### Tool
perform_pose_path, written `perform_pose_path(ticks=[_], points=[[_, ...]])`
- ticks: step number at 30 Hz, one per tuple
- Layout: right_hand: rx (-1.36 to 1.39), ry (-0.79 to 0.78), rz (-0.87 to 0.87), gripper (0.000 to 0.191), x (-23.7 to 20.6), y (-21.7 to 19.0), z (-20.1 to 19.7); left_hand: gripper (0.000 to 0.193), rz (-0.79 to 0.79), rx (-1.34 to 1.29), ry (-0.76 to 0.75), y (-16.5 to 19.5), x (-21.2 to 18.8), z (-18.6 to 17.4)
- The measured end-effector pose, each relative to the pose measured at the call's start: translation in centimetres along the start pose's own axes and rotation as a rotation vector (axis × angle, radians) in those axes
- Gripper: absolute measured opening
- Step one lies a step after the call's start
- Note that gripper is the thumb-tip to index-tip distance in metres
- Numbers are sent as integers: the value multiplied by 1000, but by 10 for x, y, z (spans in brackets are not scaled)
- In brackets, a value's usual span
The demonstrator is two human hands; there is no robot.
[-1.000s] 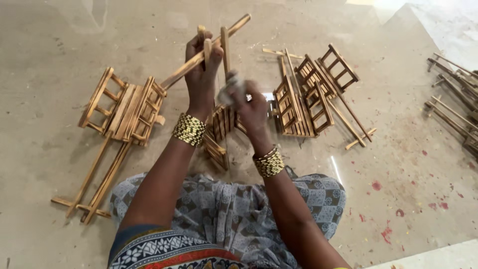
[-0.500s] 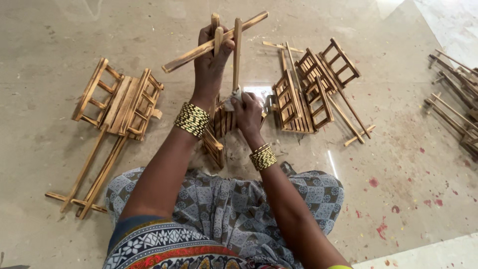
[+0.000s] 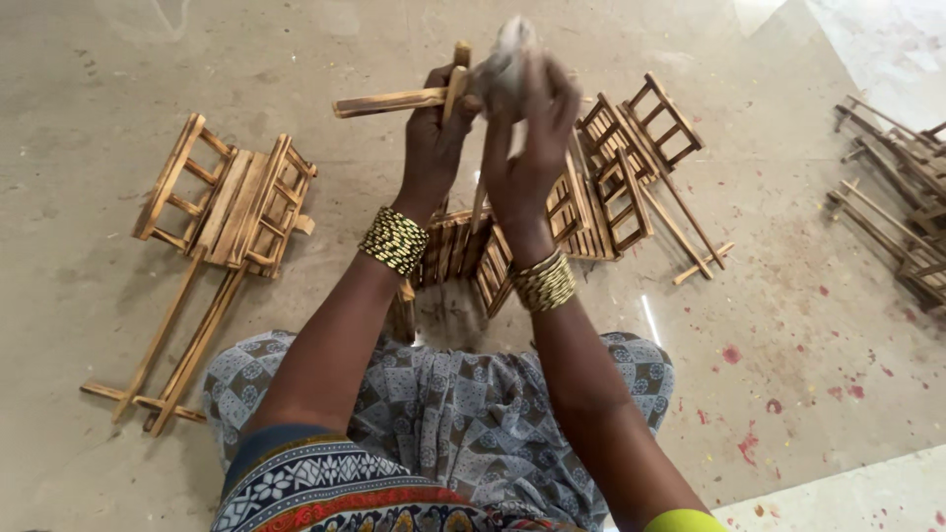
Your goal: The person sits on the floor assembling small wooden chair and cot frames, fitting slats and legs into the frames by hand and wiping parts with a cloth. They turn the pieces over, press joints together, and set finished frames aside with others on the floor.
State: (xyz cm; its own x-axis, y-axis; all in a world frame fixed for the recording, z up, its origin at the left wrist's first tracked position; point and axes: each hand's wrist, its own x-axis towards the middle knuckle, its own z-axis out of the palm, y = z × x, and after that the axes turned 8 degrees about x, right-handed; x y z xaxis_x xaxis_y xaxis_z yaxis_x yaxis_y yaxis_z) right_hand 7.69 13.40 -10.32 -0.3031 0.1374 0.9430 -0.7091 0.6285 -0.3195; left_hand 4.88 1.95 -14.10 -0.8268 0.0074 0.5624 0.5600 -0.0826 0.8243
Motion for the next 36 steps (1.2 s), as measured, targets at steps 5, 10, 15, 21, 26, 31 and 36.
perform_pose_path(ticks=[5, 10, 15, 21, 26, 31, 36], points=[[72, -16, 11, 31, 4, -53, 39, 48, 177, 83, 145, 31, 13, -72], [58, -19, 229, 36, 147, -32, 77, 49, 166, 136, 170, 108, 106, -81], [-28, -282, 122, 35, 129, -56, 77, 55, 202, 157, 234, 129, 111, -81], [129, -87, 197, 37, 121, -113, 22, 54, 165, 190, 301, 143, 89, -79], [128, -107, -1, 35, 151, -151, 19, 60, 276, 145, 282, 162, 78, -62], [258, -216, 182, 34, 183, -164, 35, 56, 194, -12, 186, 181, 95, -78], [448, -384, 352, 35, 193, -160, 21, 43, 312, 83, 17, 208, 87, -94]])
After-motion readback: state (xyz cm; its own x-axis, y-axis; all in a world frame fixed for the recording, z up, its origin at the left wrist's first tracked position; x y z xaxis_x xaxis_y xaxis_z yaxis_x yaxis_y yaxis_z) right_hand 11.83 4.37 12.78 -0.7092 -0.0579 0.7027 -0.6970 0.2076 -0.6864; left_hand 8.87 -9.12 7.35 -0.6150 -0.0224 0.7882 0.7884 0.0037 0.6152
